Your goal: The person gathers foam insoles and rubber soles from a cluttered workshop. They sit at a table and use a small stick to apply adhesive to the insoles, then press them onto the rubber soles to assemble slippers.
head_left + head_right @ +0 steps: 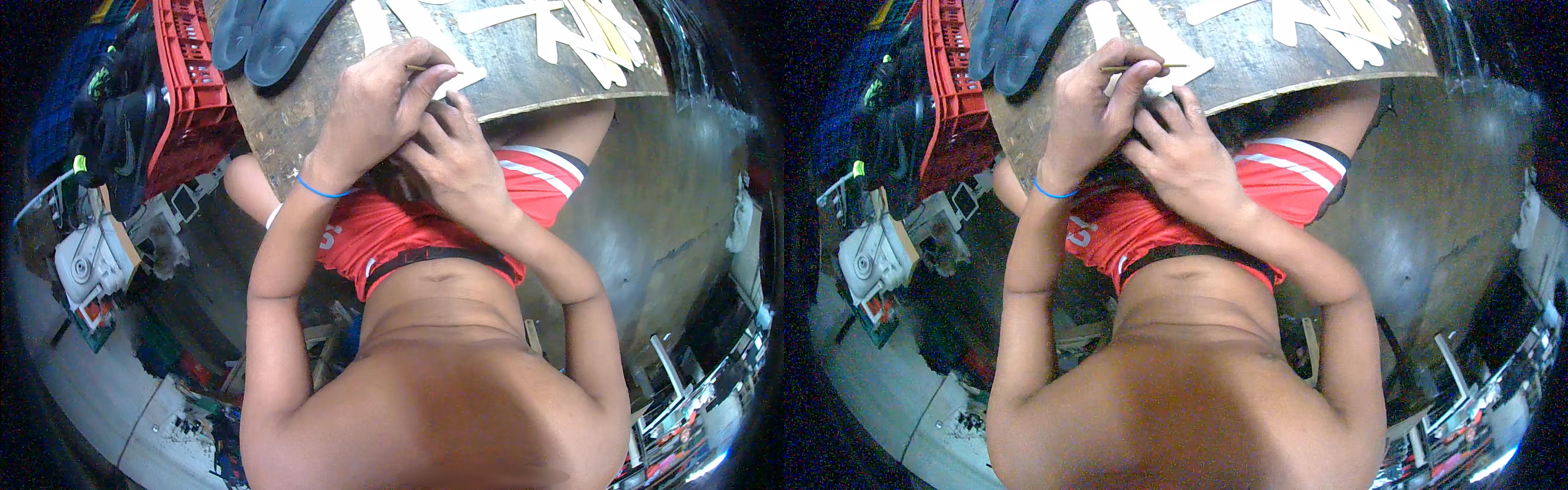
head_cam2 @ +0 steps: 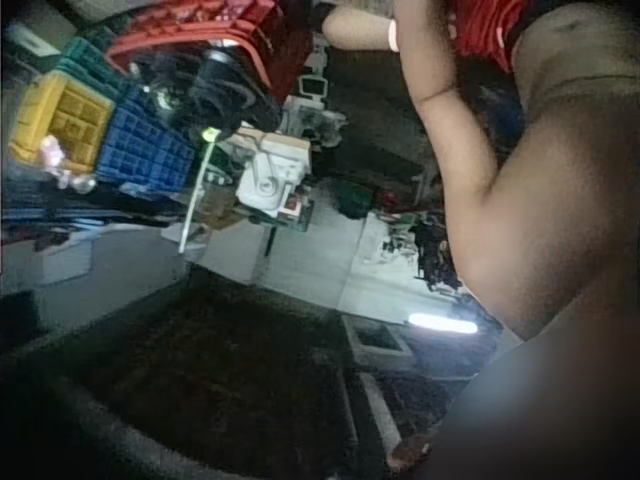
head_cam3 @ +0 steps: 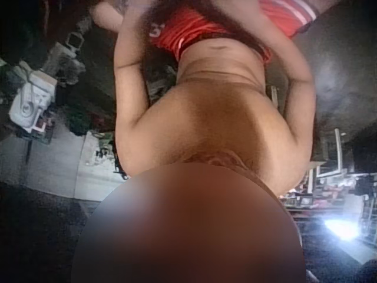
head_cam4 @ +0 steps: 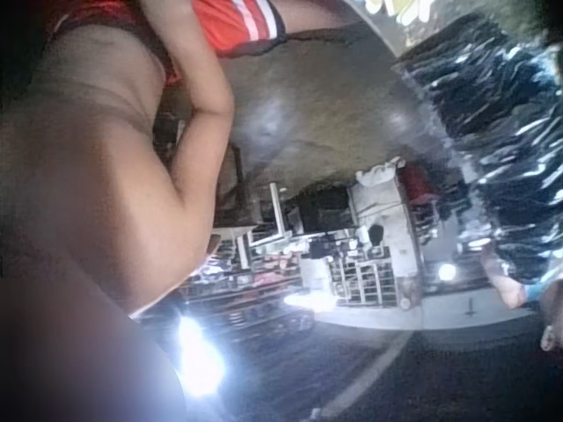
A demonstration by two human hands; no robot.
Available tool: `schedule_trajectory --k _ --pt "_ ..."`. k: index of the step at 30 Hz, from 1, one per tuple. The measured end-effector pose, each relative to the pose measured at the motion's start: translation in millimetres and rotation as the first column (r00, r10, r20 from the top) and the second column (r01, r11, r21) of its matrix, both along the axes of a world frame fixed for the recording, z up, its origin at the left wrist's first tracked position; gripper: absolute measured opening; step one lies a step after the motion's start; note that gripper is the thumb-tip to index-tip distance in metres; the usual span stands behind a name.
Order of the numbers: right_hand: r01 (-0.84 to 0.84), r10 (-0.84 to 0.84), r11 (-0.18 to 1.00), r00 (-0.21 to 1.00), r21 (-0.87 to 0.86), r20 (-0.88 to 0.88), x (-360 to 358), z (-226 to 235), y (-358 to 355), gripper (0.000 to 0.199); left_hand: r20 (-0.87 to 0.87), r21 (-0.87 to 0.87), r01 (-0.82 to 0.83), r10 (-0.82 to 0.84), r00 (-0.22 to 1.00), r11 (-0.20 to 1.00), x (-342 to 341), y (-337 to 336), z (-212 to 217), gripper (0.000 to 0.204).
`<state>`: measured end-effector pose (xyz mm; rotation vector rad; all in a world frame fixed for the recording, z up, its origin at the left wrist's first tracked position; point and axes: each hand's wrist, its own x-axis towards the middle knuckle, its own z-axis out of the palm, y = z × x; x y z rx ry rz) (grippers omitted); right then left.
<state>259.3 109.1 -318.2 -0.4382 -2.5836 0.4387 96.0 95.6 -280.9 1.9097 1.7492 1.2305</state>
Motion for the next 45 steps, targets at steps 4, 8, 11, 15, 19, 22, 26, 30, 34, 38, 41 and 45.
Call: schedule_trajectory --k 4,8,11,15,19,22,26,30,34,38,41,45 --pt "0.016 -0.016 1.0 1.0 -0.004 -0.019 0 -2 -1 0.019 0.042 -0.015 0.018 -0.018 0.999 1.0 1 8 -3 0.01" --pt "0.031 -0.03 0.999 0.999 0.026 -0.022 0 -1 -2 0.023 0.025 -0.015 0.031 -0.031 0.999 0.999 -1 13 -3 0.01" --pt "0.033 -0.032 0.999 0.999 0.008 -0.017 -1 -1 -3 0.024 -0.075 -0.027 0.068 -0.07 0.995 0.997 -4 16 -1 0.011" --pt "0.036 -0.036 0.999 0.999 0.009 -0.038 -1 -1 -3 0.024 -0.05 -0.04 0.09 -0.092 0.995 0.995 -5 18 0 0.01" --pt "0.009 -0.009 0.999 1.0 -0.035 0.006 1 0 -3 0.031 -0.052 -0.027 0.103 -0.104 0.993 0.994 -4 20 -2 0.01" --pt "-0.008 0.009 0.998 1.0 -0.059 0.01 1 0 -2 0.035 -0.044 -0.032 0.111 -0.112 0.993 0.993 -5 21 -3 0.01" --pt "-0.01 0.01 0.999 1.0 -0.05 0.01 1 1 -2 0.035 -0.042 -0.026 0.116 -0.117 0.992 0.993 -6 21 -3 0.01" --pt "-0.005 0.007 0.998 1.0 -0.067 0.023 2 1 -3 0.033 -0.054 -0.032 0.12 -0.122 0.991 0.992 -6 20 -2 0.007" --pt "0.013 -0.012 0.999 1.0 -0.041 0.026 0 1 -4 0.025 -0.093 -0.075 0.118 -0.125 0.988 0.99 -12 11 2 0.006" --pt "0.035 -0.035 0.999 0.999 0.006 0.014 -2 1 -3 0.025 -0.138 -0.086 0.114 -0.126 0.982 0.99 -23 -3 7 0.005" --pt "0.014 -0.013 1.0 0.999 -0.009 0.048 0 2 -3 0.03 -0.147 -0.112 0.09 -0.106 0.983 0.99 -31 -16 10 0.008" --pt "0.023 -0.023 1.0 0.998 0.003 0.055 0 4 -4 0.041 -0.154 -0.126 0.075 -0.094 0.983 0.989 -42 -34 16 0.007"
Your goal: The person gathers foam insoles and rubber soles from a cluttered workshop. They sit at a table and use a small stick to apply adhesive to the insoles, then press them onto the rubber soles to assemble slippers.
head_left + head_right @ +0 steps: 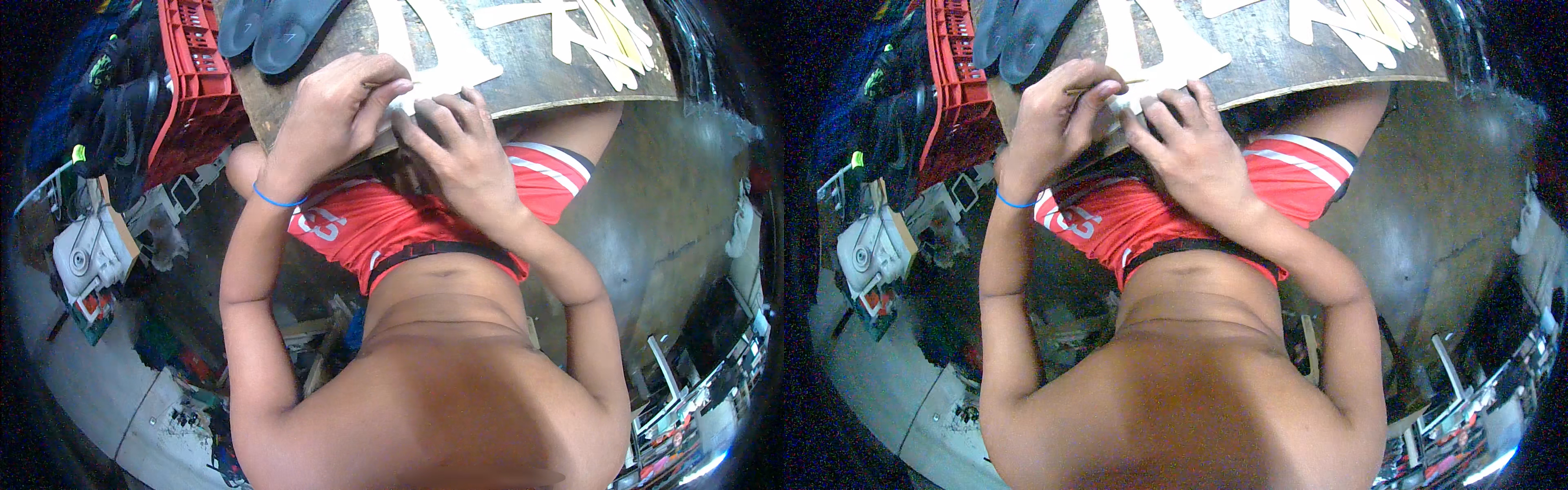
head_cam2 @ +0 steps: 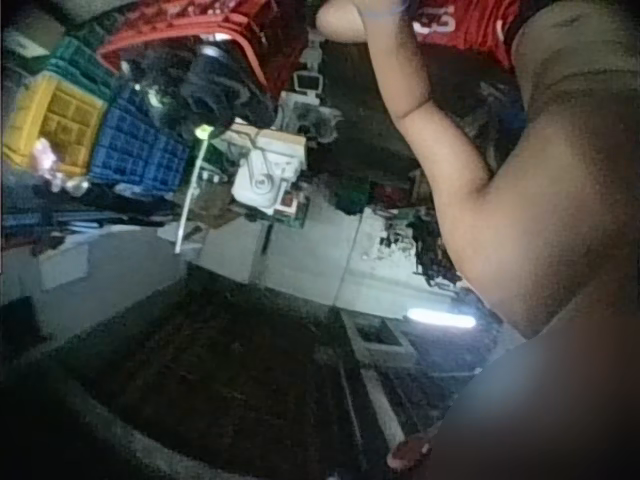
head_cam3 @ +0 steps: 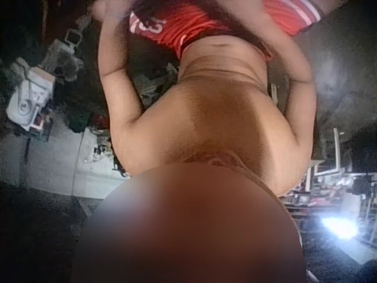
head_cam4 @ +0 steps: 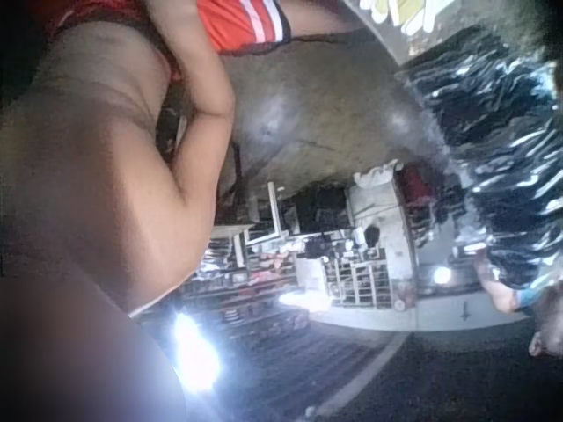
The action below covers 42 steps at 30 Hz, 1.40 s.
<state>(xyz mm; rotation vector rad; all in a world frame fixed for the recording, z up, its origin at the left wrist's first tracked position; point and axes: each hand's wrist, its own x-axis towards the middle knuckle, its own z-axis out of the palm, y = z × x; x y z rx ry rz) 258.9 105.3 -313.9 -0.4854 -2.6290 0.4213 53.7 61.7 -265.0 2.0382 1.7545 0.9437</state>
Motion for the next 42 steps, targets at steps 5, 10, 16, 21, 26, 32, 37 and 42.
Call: schedule_trajectory --k 5,10,16,21,26,32,37,42 --pt "-0.012 0.012 1.0 1.0 -0.02 0.011 0 2 0 0.042 -0.032 -0.04 -0.058 0.057 0.998 0.997 -9 -25 8 0.007" --pt "-0.022 0.022 1.0 0.999 0.0 0.032 2 2 2 0.044 -0.07 -0.12 -0.153 0.145 0.987 0.981 -15 -57 17 0.004" --pt "-0.021 0.021 1.0 1.0 -0.004 -0.001 1 0 2 0.047 0.052 -0.139 -0.262 0.271 0.961 0.955 -10 -79 21 0.01" --pt "-0.036 0.036 0.999 0.999 -0.023 -0.009 3 1 4 0.048 0.078 0.054 -0.327 0.322 0.943 0.944 23 -64 -6 0.017" --pt "-0.035 0.032 0.998 0.998 -0.048 -0.057 4 -1 4 0.045 0.396 -0.063 -0.409 0.4 0.827 0.91 32 -46 -21 0.014" --pt "-0.036 0.033 0.996 0.998 -0.076 -0.049 5 -2 4 0.042 0.302 0.049 -0.346 0.317 0.899 0.937 25 -27 -29 0.019" --pt "-0.023 0.016 0.996 0.997 -0.085 -0.077 4 -5 2 0.043 0.264 0.071 -0.307 0.279 0.923 0.949 22 -23 -32 0.02" --pt "-0.024 0.011 0.994 0.993 -0.103 -0.121 8 -9 3 0.039 0.518 -0.023 -0.41 0.361 0.776 0.912 19 -35 -32 0.024"
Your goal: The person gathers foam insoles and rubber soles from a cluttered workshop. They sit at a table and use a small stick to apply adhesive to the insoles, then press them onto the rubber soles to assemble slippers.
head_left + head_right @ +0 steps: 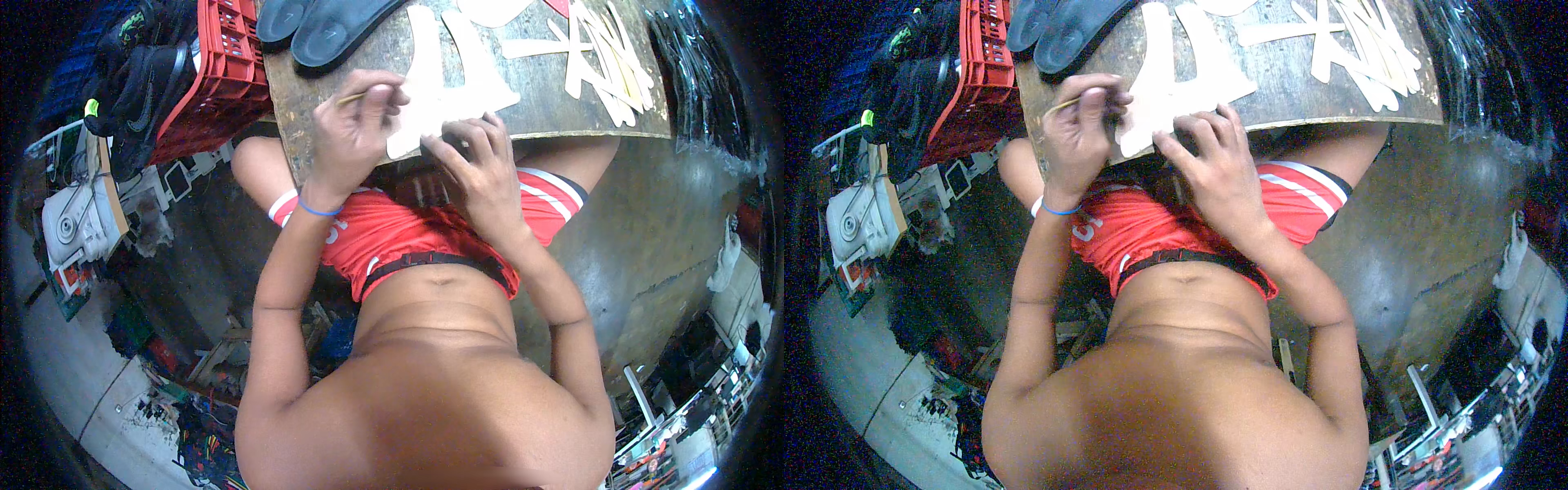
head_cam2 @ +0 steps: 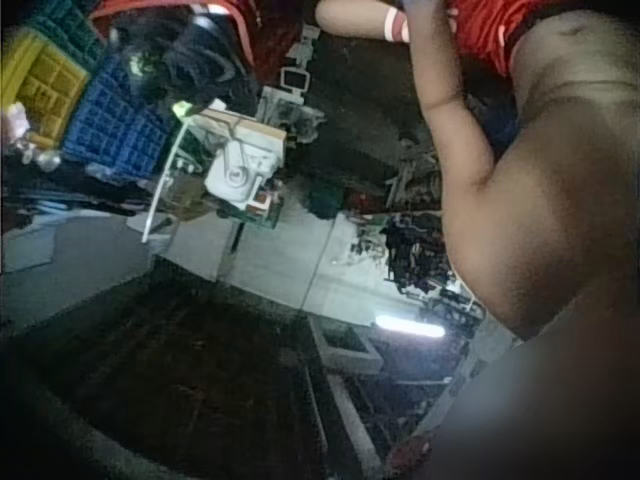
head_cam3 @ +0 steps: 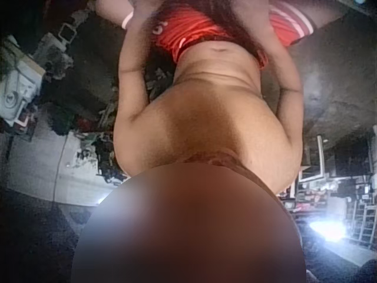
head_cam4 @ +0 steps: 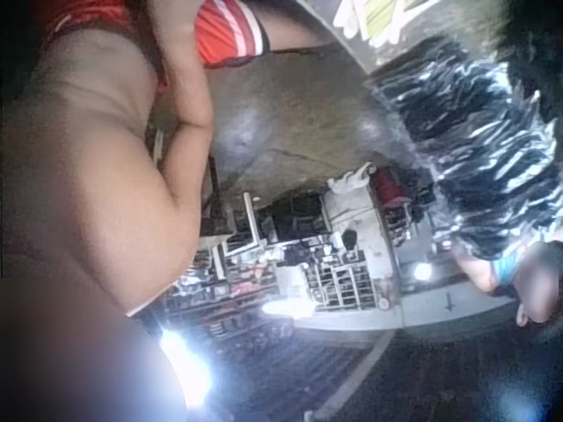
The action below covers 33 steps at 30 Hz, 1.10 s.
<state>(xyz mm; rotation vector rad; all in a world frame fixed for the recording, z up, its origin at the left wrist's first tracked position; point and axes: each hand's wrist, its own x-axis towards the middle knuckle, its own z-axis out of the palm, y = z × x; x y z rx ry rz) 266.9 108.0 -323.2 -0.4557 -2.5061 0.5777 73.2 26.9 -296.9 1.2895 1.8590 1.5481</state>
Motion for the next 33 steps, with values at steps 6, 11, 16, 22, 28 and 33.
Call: schedule_trajectory --k 6,11,16,22,28,33 --pt "-0.019 0.015 1.0 0.987 -0.02 -0.159 8 -11 16 0.043 -0.153 -0.04 -0.037 0.03 0.988 0.999 19 -30 3 0.018" --pt "-0.089 0.086 0.996 0.977 -0.006 -0.197 11 -21 24 0.043 -0.444 -0.146 -0.101 0.026 0.896 0.984 49 -31 1 0.036" --pt "0.007 -0.081 0.985 0.899 -0.17 -0.431 18 -7 32 0.033 -0.109 -0.274 -0.041 0.012 0.994 0.961 39 -30 7 0.027" --pt "0.463 -0.46 0.86 0.885 -0.217 0.065 2 21 56 0.04 0.063 -0.06 -0.319 0.322 0.945 0.946 -14 -35 25 0.014" --pt "0.439 -0.397 0.884 0.886 -0.157 0.241 -16 29 65 0.048 0.226 0.092 -0.458 0.43 0.874 0.884 -58 -27 -5 0.014" --pt "0.339 -0.169 0.497 0.941 -0.799 0.295 -9 49 81 0.032 0.282 0.131 -0.531 0.482 0.83 0.837 -60 -29 -20 0.014"
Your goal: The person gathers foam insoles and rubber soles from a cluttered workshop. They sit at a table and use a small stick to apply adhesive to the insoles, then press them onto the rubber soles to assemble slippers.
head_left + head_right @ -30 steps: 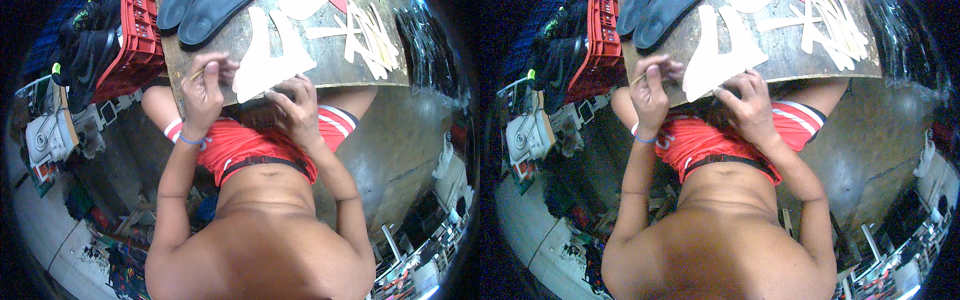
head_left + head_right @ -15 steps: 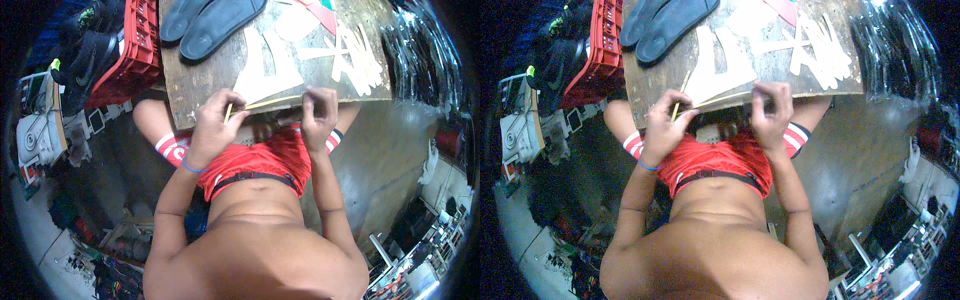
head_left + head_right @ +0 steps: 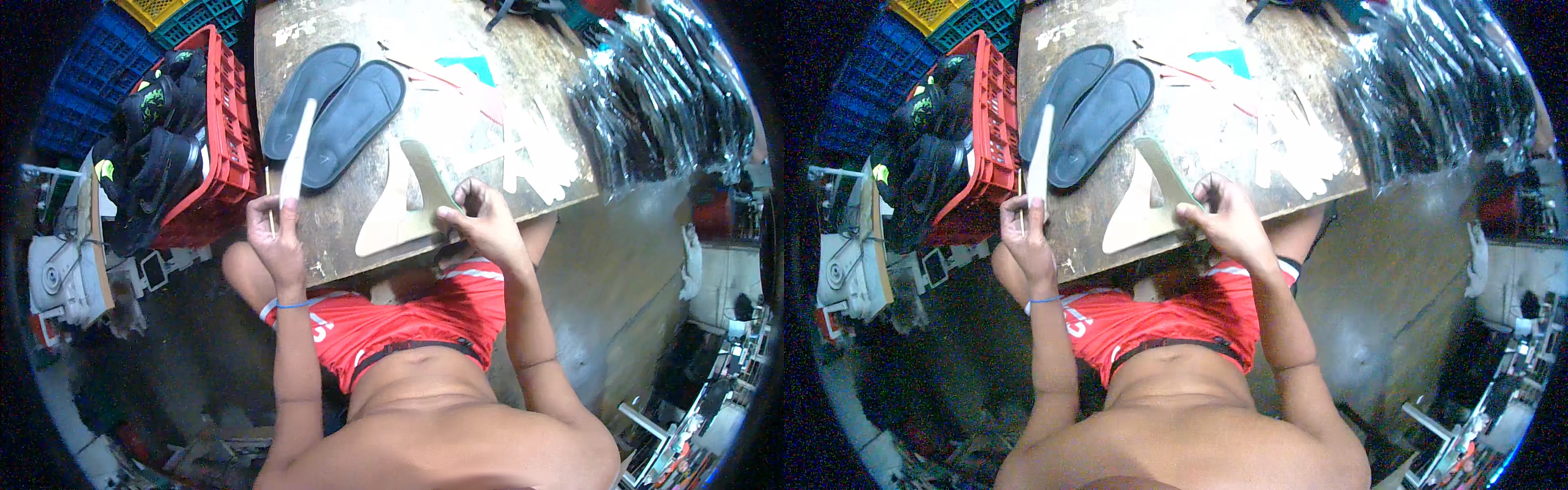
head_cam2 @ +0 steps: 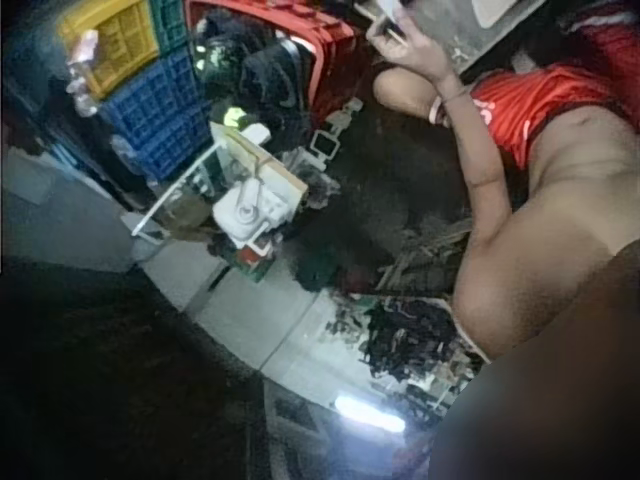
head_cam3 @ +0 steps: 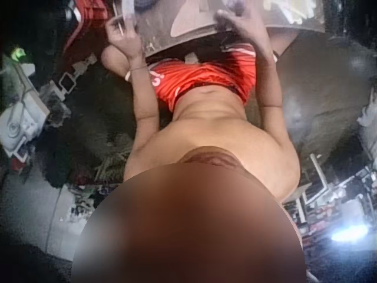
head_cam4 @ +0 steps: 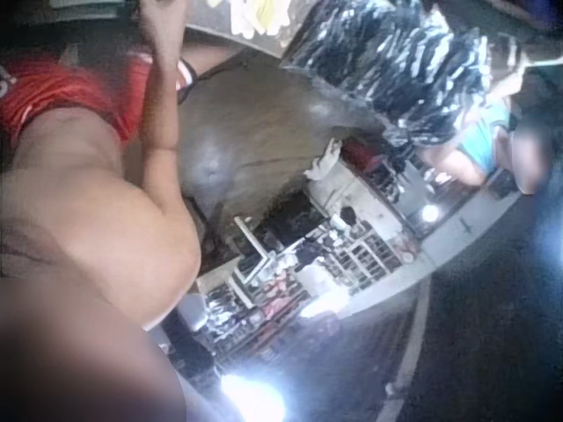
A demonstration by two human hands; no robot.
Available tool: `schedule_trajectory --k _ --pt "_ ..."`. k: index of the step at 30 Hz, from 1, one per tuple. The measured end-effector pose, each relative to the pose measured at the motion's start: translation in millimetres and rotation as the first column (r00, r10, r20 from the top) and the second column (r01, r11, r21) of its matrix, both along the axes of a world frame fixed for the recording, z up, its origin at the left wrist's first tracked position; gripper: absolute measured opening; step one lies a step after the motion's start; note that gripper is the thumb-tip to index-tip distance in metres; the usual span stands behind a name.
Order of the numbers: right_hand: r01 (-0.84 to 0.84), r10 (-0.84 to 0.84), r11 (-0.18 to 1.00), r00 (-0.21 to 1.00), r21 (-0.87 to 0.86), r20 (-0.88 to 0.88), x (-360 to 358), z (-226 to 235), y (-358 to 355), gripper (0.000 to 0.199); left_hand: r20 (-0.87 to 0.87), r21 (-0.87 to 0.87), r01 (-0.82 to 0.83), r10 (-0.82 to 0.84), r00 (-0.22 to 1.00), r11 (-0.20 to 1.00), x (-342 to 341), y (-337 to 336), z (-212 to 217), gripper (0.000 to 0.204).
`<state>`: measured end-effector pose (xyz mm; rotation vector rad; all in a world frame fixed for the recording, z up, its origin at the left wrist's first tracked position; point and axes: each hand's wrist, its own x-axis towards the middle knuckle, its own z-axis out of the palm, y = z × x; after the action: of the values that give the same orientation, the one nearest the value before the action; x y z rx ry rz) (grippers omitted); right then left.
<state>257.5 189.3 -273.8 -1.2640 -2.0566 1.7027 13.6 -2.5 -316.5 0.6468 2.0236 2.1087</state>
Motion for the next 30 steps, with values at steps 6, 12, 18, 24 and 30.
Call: schedule_trajectory --k 6,12,18,24,30 --pt "0.177 -0.22 0.974 0.883 -0.142 -0.414 -9 40 85 0.035 0.075 0.1 0.037 -0.045 0.996 0.994 0 4 5 0.014" --pt "0.17 -0.252 0.83 0.964 0.531 0.085 -63 16 199 0.053 0.031 0.038 0.09 -0.091 0.995 0.995 -1 4 2 0.013" --pt "0.038 -0.262 0.837 0.904 0.546 0.338 -72 -26 230 0.045 0.009 0.025 0.06 -0.061 0.998 0.998 -6 5 -6 0.014" --pt "0.416 -0.397 0.786 0.907 0.458 -0.141 -71 1 240 0.019 0.007 0.024 0.079 -0.079 0.997 0.997 -7 2 -10 0.014" --pt "0.529 -0.122 0.403 0.84 0.747 -0.529 -38 96 181 0.011 0.069 0.12 0.068 -0.077 0.995 0.99 -3 6 0 0.015"
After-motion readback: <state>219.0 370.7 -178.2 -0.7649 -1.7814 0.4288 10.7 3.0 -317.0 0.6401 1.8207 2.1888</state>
